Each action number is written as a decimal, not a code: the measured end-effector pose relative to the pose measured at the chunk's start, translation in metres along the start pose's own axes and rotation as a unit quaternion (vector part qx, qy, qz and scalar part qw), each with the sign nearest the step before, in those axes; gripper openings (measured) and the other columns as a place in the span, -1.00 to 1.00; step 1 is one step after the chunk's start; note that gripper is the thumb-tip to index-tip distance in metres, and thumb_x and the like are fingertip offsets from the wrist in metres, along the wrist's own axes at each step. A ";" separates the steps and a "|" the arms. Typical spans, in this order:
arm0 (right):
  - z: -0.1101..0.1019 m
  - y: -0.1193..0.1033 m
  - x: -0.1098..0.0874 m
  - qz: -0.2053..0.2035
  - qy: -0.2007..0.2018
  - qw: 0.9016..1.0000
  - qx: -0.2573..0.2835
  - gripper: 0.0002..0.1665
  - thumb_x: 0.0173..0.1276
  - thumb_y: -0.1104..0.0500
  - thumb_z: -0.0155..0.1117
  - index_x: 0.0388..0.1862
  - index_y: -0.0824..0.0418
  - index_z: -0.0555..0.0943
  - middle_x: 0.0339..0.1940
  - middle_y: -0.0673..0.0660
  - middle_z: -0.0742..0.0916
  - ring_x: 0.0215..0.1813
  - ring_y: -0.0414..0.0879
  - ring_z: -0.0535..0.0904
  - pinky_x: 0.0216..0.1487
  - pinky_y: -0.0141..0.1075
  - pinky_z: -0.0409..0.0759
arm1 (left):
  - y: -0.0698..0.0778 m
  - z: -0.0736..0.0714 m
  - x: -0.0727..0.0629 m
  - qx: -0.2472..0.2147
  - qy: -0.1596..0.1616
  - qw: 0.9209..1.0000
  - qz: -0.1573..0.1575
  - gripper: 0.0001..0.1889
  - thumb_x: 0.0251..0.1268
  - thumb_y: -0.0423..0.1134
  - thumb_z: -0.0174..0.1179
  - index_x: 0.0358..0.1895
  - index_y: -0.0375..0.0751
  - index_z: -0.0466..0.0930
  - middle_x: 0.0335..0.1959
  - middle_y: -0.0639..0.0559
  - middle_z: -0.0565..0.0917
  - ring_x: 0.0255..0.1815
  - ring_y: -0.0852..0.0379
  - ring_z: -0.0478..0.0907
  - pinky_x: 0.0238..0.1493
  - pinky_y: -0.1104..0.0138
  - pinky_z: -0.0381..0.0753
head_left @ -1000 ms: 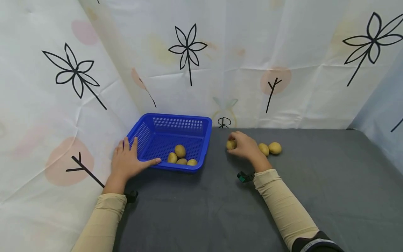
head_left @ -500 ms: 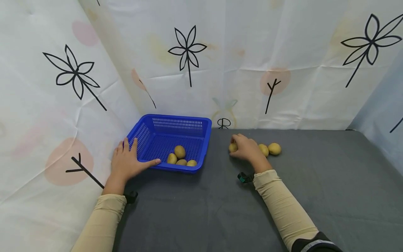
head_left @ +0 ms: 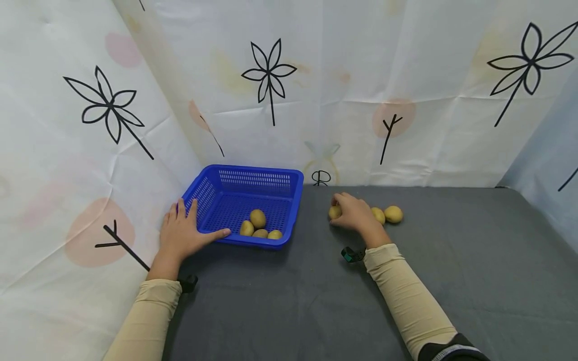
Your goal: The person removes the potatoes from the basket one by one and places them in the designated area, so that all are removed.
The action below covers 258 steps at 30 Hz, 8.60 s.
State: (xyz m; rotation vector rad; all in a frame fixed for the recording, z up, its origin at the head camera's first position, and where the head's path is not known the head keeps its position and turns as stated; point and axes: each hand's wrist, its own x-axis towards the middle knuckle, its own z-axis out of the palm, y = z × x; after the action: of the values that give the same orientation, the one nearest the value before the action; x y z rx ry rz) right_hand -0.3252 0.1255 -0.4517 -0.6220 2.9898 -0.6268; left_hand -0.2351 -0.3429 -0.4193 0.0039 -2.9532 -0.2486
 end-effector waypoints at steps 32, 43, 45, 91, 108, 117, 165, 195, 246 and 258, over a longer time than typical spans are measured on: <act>-0.008 -0.008 -0.006 -0.007 0.020 1.000 0.011 -0.50 0.38 0.02 0.52 0.20 0.21 0.66 0.23 0.24 0.67 0.21 0.21 0.64 0.31 0.32 0.50 | -0.002 0.002 -0.003 -0.007 0.001 1.000 -0.004 0.49 -0.05 0.71 0.25 0.70 -0.41 -0.01 0.67 -0.65 -0.05 0.67 -0.66 -0.12 0.62 -0.44 -0.10; -0.019 -0.031 -0.010 -0.027 0.035 0.999 0.011 -0.51 0.39 0.00 0.53 0.19 0.19 0.68 0.20 0.22 0.69 0.16 0.16 0.68 0.22 0.20 0.61 | -0.005 0.005 0.000 -0.005 0.006 1.000 0.001 0.50 -0.05 0.74 0.22 0.71 -0.40 -0.01 0.67 -0.65 -0.08 0.67 -0.67 -0.13 0.61 -0.45 -0.10; -0.020 -0.037 -0.011 -0.034 0.040 0.999 0.013 -0.53 0.38 0.00 0.53 0.17 0.17 0.68 0.19 0.21 0.70 0.16 0.15 0.69 0.16 0.15 0.66 | -0.004 0.004 0.000 -0.005 0.006 1.000 0.001 0.50 -0.06 0.74 0.22 0.71 -0.40 -0.01 0.67 -0.65 -0.08 0.67 -0.67 -0.13 0.61 -0.44 -0.10; 0.016 -0.179 0.043 -0.106 -0.157 0.973 -0.130 -0.58 0.45 0.01 0.36 0.27 -0.12 0.71 0.05 -0.08 0.82 -0.14 -0.14 0.61 0.28 -0.06 0.55 | -0.004 0.000 0.003 -0.001 0.005 1.000 -0.004 0.50 -0.06 0.76 0.21 0.71 -0.40 0.00 0.67 -0.65 -0.07 0.68 -0.66 -0.14 0.62 -0.43 -0.12; 0.022 -0.181 0.051 -0.097 -0.180 0.964 -0.170 -0.84 0.42 -0.05 0.38 -0.37 -0.11 0.66 -0.45 -0.15 0.68 -0.41 -0.21 0.54 -0.28 -0.26 0.51 | -0.003 0.003 0.003 -0.001 0.010 1.000 -0.002 0.50 -0.07 0.75 0.22 0.70 -0.39 0.02 0.67 -0.65 -0.05 0.68 -0.65 -0.13 0.62 -0.43 -0.11; 0.021 -0.182 0.051 -0.102 -0.183 0.962 -0.175 -0.64 0.42 0.00 0.35 -0.59 -0.10 0.50 -0.62 -0.15 0.49 -0.52 -0.22 0.37 -0.40 -0.30 0.35 | -0.003 0.003 0.003 0.004 0.006 1.000 -0.003 0.49 -0.05 0.75 0.21 0.70 -0.39 0.01 0.67 -0.64 -0.06 0.68 -0.65 -0.13 0.62 -0.42 -0.11; 0.020 -0.178 0.036 -0.150 -0.082 0.984 -0.053 -0.82 0.37 -0.04 0.44 -0.34 -0.03 0.64 -0.50 -0.07 0.52 -0.47 -0.18 0.41 -0.48 -0.33 0.29 | -0.002 0.002 0.002 0.001 0.007 1.000 0.001 0.50 -0.07 0.76 0.21 0.70 -0.39 0.03 0.67 -0.64 -0.06 0.67 -0.65 -0.11 0.60 -0.44 -0.08; -0.002 -0.137 -0.007 -0.258 0.137 0.952 0.095 -0.56 0.38 0.12 0.55 0.20 0.20 0.76 0.09 0.09 0.73 -0.04 -0.05 0.74 -0.03 -0.19 0.74 | 0.002 -0.002 -0.001 -0.003 -0.002 1.000 -0.004 0.48 -0.05 0.73 0.23 0.69 -0.41 0.04 0.67 -0.65 -0.04 0.67 -0.66 -0.11 0.60 -0.44 -0.08; -0.022 -0.025 -0.073 -0.146 0.138 0.972 0.122 -0.51 0.23 0.20 0.67 0.14 0.23 0.78 -0.04 0.11 0.73 -0.10 0.02 0.70 -0.11 0.02 0.72 | -0.003 0.002 0.001 -0.006 -0.002 1.000 -0.002 0.50 -0.07 0.75 0.21 0.71 -0.38 0.01 0.68 -0.63 -0.09 0.68 -0.66 -0.16 0.61 -0.44 -0.13; -0.026 0.007 -0.091 -0.112 0.116 0.980 0.115 -0.54 0.26 0.24 0.64 0.15 0.26 0.78 0.03 0.14 0.73 -0.03 0.04 0.69 -0.03 0.07 0.71 | 0.000 0.002 0.001 -0.008 -0.002 1.000 0.000 0.49 -0.05 0.75 0.20 0.71 -0.38 0.01 0.68 -0.63 -0.10 0.68 -0.67 -0.16 0.61 -0.45 -0.14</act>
State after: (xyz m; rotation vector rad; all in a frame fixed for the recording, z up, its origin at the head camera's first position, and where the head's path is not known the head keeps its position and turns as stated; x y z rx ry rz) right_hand -0.2472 0.1765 -0.4355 -0.9334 3.0078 -1.1134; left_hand -0.2367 -0.3426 -0.4213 0.0008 -2.9541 -0.2718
